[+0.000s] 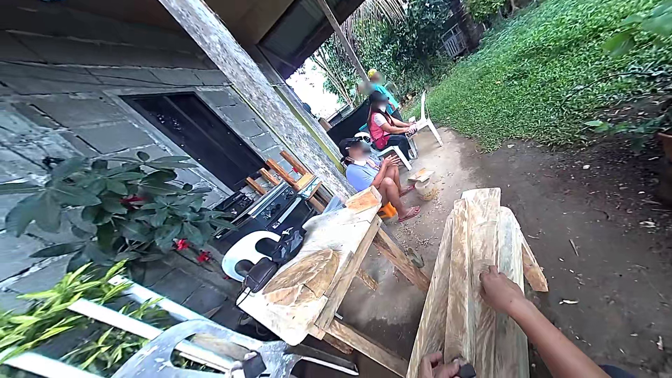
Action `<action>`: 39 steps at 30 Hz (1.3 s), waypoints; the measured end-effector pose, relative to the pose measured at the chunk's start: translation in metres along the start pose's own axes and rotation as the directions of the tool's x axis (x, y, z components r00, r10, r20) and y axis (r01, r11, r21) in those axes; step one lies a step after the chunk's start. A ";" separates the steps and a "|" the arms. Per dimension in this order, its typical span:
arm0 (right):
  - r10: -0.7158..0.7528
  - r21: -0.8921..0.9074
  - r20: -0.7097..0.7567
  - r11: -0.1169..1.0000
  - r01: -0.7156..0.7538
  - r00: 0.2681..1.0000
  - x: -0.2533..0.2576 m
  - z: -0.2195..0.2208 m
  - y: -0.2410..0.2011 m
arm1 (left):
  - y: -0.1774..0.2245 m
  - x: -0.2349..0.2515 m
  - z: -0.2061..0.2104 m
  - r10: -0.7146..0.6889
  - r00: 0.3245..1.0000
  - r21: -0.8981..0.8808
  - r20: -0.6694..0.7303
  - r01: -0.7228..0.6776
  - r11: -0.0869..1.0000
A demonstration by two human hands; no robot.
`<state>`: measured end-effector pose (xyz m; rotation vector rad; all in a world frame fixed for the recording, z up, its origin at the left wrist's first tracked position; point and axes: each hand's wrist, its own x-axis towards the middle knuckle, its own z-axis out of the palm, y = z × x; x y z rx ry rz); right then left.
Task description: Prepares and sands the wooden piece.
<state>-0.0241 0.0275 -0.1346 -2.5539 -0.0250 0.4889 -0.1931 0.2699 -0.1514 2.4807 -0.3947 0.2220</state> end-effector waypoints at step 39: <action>0.016 -0.070 0.035 0.997 -0.013 0.999 0.002 -0.002 -0.006 | 0.004 0.075 0.012 -0.088 0.995 -0.055 0.050 0.091 0.994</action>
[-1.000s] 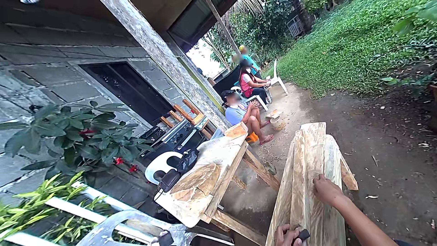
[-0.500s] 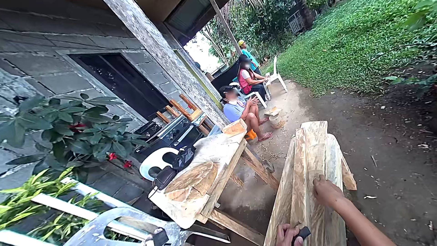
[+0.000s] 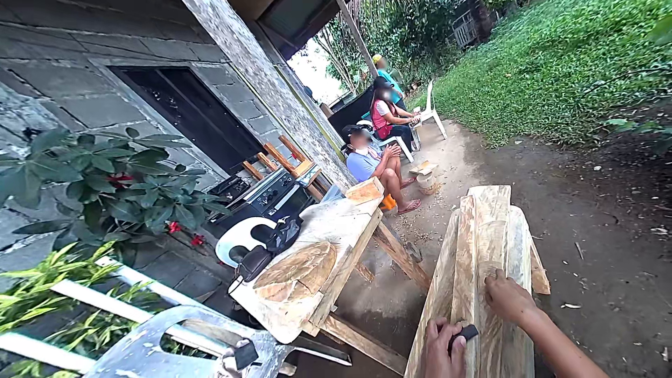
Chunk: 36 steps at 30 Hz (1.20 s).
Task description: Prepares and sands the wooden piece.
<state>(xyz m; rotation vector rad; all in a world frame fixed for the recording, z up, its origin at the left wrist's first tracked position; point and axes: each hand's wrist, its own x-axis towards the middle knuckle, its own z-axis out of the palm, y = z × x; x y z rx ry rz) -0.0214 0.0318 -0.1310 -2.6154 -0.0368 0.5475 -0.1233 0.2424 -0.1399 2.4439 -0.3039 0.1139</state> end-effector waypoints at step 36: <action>-0.006 0.020 -0.193 1.000 0.011 0.981 0.001 -0.001 -0.022 | 0.012 0.127 0.015 -0.050 0.980 0.058 0.192 0.040 0.998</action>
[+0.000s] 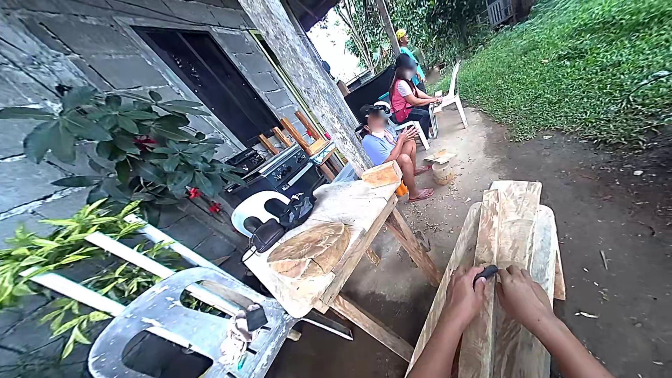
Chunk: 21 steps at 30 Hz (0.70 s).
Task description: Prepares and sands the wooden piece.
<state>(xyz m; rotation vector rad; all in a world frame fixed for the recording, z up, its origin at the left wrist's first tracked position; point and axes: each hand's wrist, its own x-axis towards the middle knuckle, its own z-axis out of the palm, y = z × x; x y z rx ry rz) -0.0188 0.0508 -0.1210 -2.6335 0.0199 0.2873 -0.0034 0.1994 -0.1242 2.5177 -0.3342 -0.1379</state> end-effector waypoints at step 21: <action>-0.406 -0.012 -0.198 0.911 0.412 0.892 -0.009 0.031 -0.023 | -0.110 -0.072 -0.027 -0.020 0.999 -0.117 0.044 0.025 0.993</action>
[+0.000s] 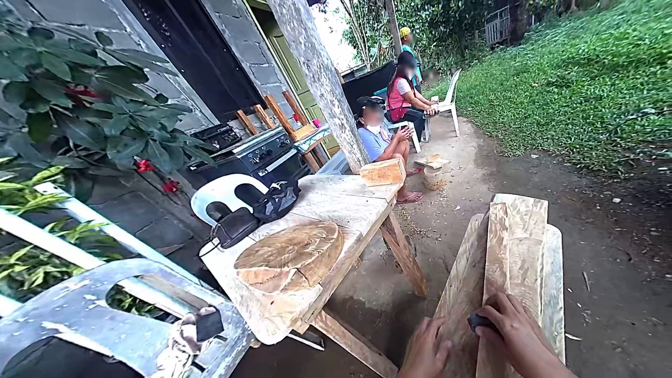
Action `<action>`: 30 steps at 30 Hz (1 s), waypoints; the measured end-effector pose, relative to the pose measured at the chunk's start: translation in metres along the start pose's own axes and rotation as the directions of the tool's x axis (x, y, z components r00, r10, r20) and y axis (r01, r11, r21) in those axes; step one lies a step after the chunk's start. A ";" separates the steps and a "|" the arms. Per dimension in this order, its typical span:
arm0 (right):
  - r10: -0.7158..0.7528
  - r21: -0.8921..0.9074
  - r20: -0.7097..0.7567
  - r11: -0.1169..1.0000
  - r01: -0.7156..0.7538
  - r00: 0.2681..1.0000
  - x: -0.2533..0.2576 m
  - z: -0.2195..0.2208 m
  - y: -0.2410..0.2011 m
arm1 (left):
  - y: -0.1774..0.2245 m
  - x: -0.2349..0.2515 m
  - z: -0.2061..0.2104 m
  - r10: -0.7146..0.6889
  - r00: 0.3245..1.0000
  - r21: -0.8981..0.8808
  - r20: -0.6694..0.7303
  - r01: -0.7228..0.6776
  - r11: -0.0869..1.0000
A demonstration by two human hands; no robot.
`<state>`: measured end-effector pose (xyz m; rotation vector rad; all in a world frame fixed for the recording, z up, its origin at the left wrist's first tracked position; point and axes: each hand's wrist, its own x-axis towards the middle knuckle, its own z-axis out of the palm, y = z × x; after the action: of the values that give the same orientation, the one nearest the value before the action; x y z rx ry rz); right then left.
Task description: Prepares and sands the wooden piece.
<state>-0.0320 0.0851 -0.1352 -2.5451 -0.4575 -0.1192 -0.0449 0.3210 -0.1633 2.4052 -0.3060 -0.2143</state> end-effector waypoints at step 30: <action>0.351 -0.191 -0.152 0.907 -0.376 0.924 0.108 -0.024 0.046 | -0.008 0.027 0.020 -0.160 0.985 0.205 -0.066 0.170 0.964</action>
<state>0.0854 0.0678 -0.1186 -2.7699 0.0884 -0.1831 -0.0223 0.3070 -0.1850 2.6441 -0.1094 -0.2072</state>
